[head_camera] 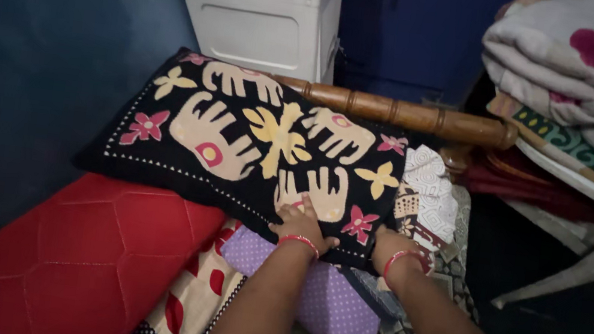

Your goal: The person inserts a pillow insert into a black pillowcase with a handprint design, then places it on a bed. They also handle a Minnie Mouse pillow and a red bolster pillow, arranging them on the bed.

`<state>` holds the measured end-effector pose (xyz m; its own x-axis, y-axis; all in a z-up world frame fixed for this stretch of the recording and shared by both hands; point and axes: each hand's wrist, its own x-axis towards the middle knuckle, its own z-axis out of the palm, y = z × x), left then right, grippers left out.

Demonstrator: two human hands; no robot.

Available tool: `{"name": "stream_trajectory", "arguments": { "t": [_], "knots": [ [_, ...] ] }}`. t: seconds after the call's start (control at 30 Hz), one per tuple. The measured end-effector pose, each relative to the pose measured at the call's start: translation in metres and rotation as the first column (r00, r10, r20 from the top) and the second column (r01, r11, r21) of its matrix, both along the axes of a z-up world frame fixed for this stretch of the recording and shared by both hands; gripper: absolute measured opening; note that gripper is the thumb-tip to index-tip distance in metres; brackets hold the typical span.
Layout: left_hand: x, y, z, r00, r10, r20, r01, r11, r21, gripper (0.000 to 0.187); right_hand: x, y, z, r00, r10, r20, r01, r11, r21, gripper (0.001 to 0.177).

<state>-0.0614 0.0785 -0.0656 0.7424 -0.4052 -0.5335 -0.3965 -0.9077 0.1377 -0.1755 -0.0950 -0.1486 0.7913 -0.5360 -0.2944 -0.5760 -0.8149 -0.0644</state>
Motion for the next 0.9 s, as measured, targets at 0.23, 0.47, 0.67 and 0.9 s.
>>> {"name": "stream_trajectory", "arguments": {
  "t": [0.23,0.47,0.67,0.9],
  "knots": [
    [0.0,-0.004,-0.003,1.0,-0.009,0.027,0.008,1.0,0.03,0.135,-0.03,0.013,0.004,0.902,0.429,-0.045,-0.41,0.886,0.218,0.039],
    [0.005,-0.006,-0.008,1.0,0.003,0.0,-0.003,0.999,0.037,0.133,-0.034,0.044,0.026,0.872,0.477,0.112,-0.487,0.868,0.091,0.028],
    [0.016,-0.001,-0.017,0.999,-0.003,-0.041,0.003,1.0,-0.012,0.135,-0.053,0.051,0.02,0.788,0.535,0.304,-0.552,0.833,-0.034,0.015],
    [0.019,0.003,-0.024,0.999,0.0,-0.039,-0.003,0.997,-0.076,0.135,-0.067,0.053,0.023,0.799,0.479,0.363,-0.504,0.863,-0.029,0.013]
  ]
}}
